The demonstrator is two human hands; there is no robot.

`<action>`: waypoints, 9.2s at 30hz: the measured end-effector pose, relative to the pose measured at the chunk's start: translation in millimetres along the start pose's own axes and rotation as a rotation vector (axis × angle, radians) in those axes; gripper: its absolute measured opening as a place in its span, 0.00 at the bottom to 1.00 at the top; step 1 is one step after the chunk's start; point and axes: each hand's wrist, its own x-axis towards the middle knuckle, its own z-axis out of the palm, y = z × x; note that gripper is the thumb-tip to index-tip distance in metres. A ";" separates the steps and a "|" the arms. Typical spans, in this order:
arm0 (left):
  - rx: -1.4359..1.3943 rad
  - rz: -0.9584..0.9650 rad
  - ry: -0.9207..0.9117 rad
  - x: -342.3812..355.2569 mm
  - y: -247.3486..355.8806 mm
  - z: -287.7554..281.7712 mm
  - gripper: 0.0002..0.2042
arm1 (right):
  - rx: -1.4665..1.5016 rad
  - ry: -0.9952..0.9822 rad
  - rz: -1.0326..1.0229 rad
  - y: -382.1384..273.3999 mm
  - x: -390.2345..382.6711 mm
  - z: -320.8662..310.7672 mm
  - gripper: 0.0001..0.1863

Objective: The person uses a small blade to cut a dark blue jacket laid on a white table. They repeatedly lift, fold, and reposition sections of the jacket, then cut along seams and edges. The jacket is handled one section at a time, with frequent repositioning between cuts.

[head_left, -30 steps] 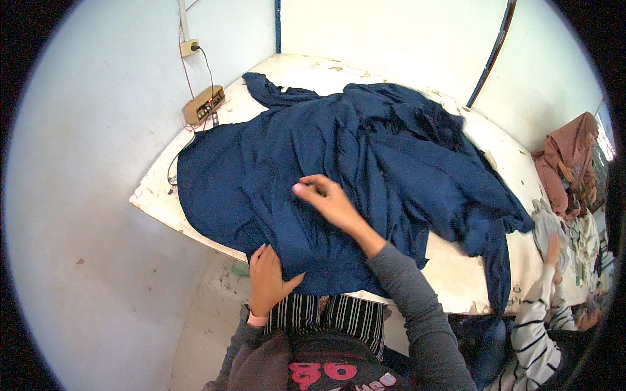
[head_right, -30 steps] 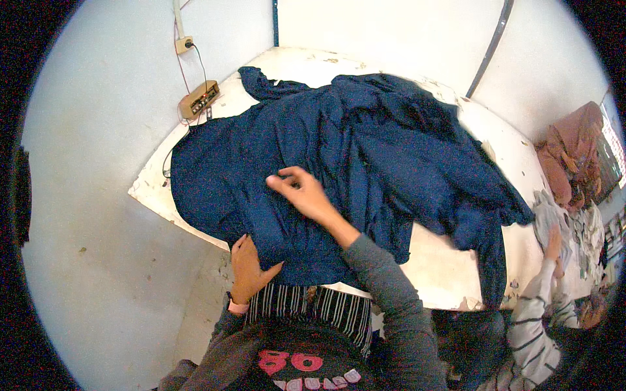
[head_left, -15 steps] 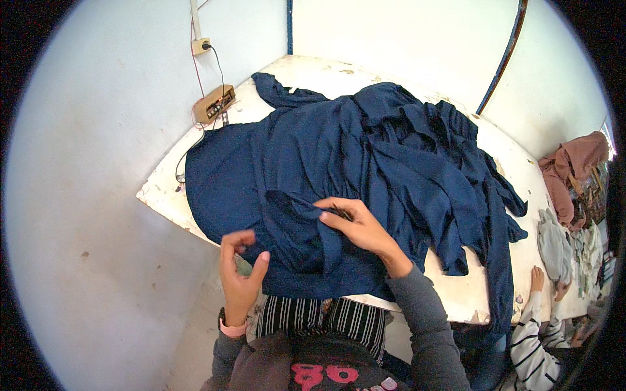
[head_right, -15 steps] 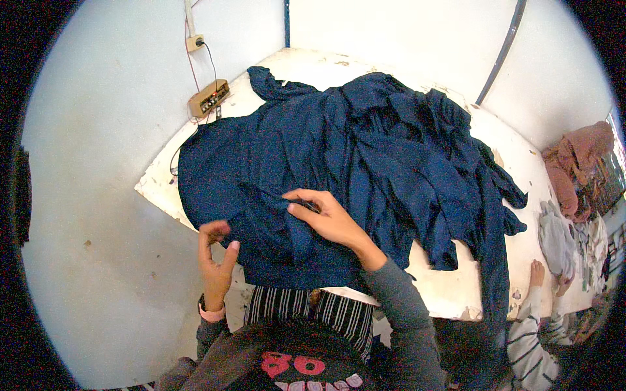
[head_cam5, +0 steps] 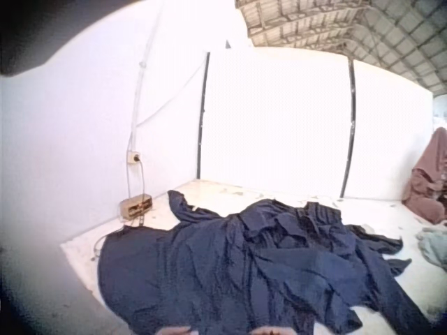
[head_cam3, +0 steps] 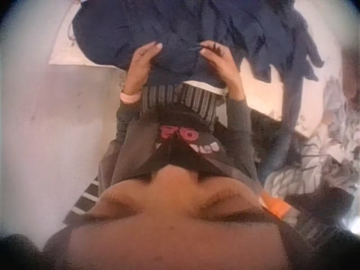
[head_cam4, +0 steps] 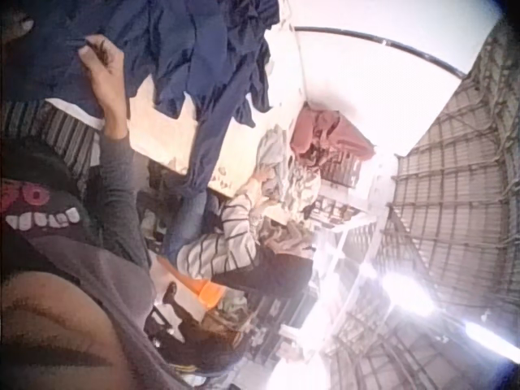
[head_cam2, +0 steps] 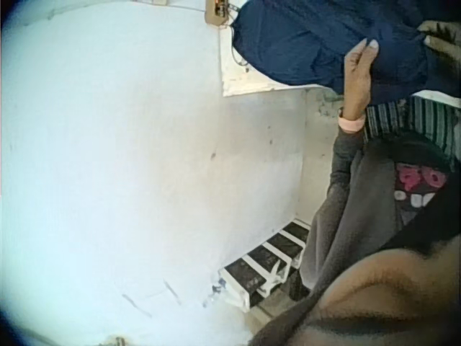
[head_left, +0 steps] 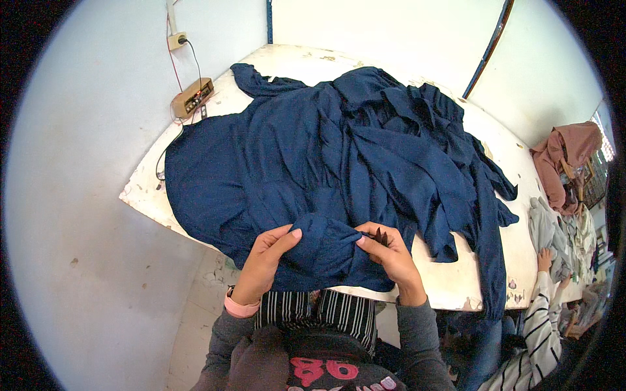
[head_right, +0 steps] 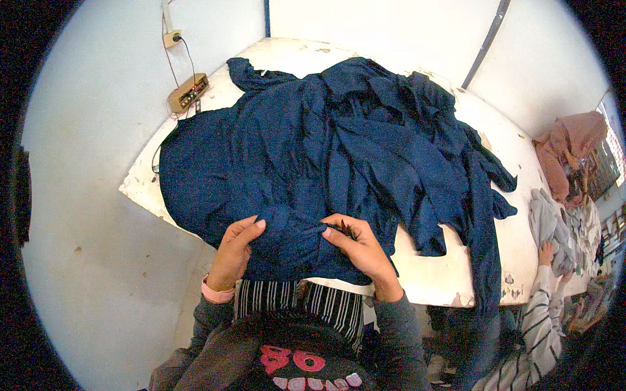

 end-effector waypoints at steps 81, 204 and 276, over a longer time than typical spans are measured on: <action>0.600 0.399 0.336 -29.3 -47.7 20.7 0.09 | -0.055 0.269 0.100 54.4 -83.4 27.5 0.11; 1.512 0.413 0.715 22.5 19.6 -222.0 0.22 | -0.880 0.601 -0.491 -71.6 214.8 -120.8 0.11; 1.083 1.011 0.243 -38.3 -58.1 1.1 0.07 | 0.079 0.159 -0.050 36.3 -74.6 8.3 0.13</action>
